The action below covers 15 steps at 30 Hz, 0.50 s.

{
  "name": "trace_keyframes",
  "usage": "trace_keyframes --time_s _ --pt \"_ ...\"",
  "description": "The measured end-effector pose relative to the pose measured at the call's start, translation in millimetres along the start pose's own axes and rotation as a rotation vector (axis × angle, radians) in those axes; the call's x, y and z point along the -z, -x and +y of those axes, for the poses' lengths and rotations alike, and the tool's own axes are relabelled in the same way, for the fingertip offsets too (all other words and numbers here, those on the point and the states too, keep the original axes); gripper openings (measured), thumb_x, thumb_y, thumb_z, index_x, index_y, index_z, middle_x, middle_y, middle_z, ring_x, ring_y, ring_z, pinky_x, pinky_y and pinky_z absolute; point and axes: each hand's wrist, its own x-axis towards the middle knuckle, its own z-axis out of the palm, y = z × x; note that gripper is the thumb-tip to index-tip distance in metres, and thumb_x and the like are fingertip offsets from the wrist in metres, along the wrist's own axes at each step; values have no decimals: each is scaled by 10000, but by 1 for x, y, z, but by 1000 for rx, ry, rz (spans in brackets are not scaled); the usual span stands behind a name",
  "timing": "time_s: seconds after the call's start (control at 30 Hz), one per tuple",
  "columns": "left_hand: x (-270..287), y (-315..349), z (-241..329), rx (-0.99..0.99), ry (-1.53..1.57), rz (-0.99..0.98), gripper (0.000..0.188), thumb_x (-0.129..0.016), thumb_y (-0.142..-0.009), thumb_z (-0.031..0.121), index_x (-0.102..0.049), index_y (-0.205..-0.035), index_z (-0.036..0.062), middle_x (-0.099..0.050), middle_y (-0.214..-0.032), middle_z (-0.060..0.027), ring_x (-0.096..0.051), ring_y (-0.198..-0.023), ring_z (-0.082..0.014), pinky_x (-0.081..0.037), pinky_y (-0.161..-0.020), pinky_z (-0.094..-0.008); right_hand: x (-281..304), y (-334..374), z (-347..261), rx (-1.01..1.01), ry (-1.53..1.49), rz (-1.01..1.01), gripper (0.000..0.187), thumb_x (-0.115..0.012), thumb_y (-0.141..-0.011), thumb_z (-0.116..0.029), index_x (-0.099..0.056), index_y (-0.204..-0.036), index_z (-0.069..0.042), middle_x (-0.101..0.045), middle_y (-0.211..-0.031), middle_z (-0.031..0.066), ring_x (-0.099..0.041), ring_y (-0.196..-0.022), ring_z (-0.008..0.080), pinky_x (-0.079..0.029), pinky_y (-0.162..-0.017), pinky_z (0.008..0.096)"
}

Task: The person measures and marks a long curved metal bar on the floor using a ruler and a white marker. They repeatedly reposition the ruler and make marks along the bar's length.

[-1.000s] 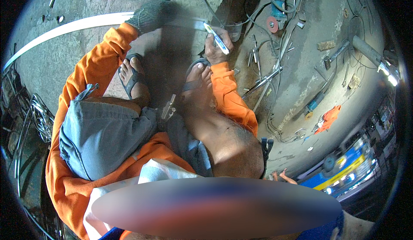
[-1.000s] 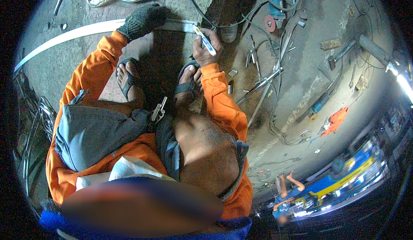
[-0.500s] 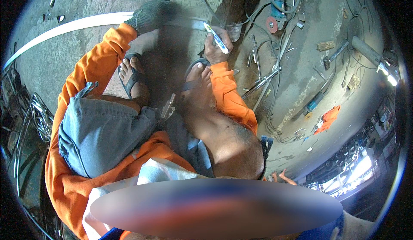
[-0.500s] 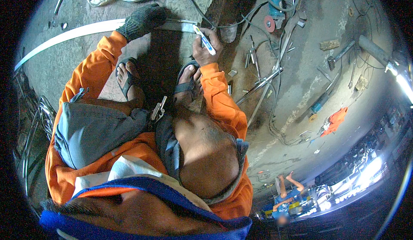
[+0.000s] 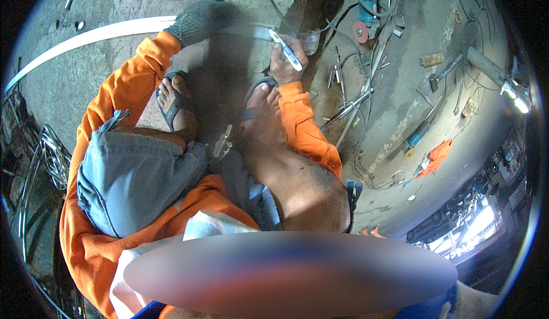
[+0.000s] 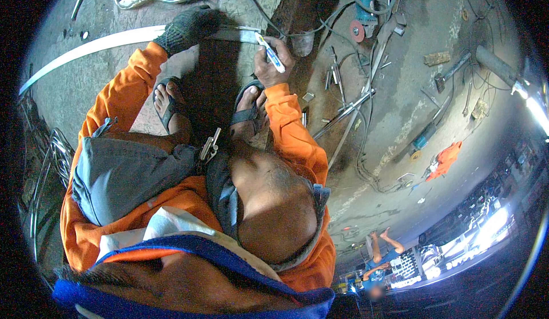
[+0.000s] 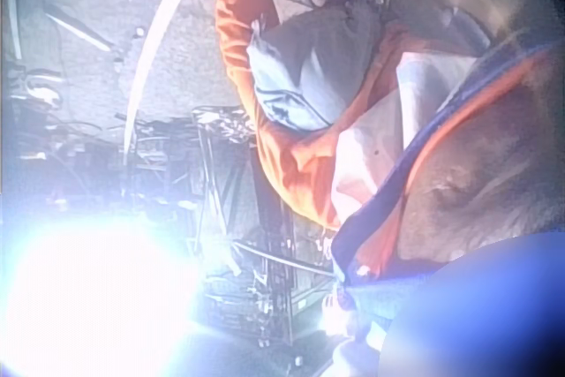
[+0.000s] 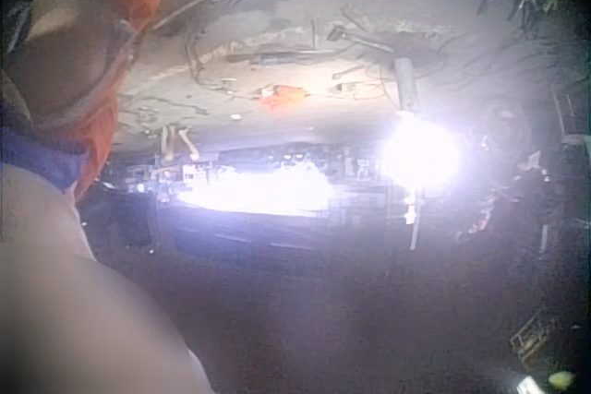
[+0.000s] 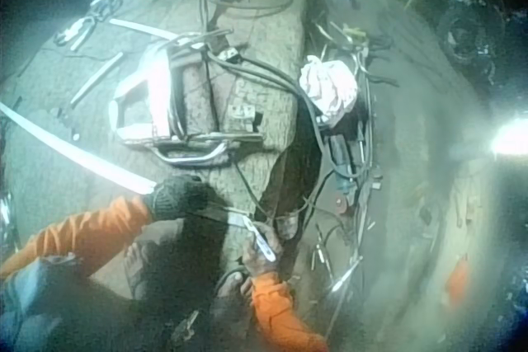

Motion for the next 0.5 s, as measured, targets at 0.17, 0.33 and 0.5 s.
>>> trace_keyframes --time_s 0.17,0.33,0.5 --pt "0 -1 0 22 -3 -24 257 -653 -920 214 -672 -1153 108 -674 -1042 -192 -645 -962 -426 -533 -841 -480 -1 -1 4 25 0 7 188 -667 -863 -115 -697 -1022 -20 -728 -906 119 -700 -816 223 -557 -789 342" --pt "3 -1 3 40 10 -47 269 -653 -914 195 -674 -1170 114 -678 -1063 -190 -649 -977 -421 -533 -852 -474 -2 -1 2 15 -10 15 189 -660 -858 -106 -696 -1022 -17 -732 -913 126 -705 -824 237 -558 -802 350" --pt "2 0 3 26 22 -19 273 -653 -912 191 -674 -1173 114 -674 -1053 -190 -648 -981 -420 -531 -849 -477 -1 -2 -1 39 6 14 191 -659 -855 -107 -696 -1019 -17 -731 -923 135 -708 -832 258 -560 -803 361"
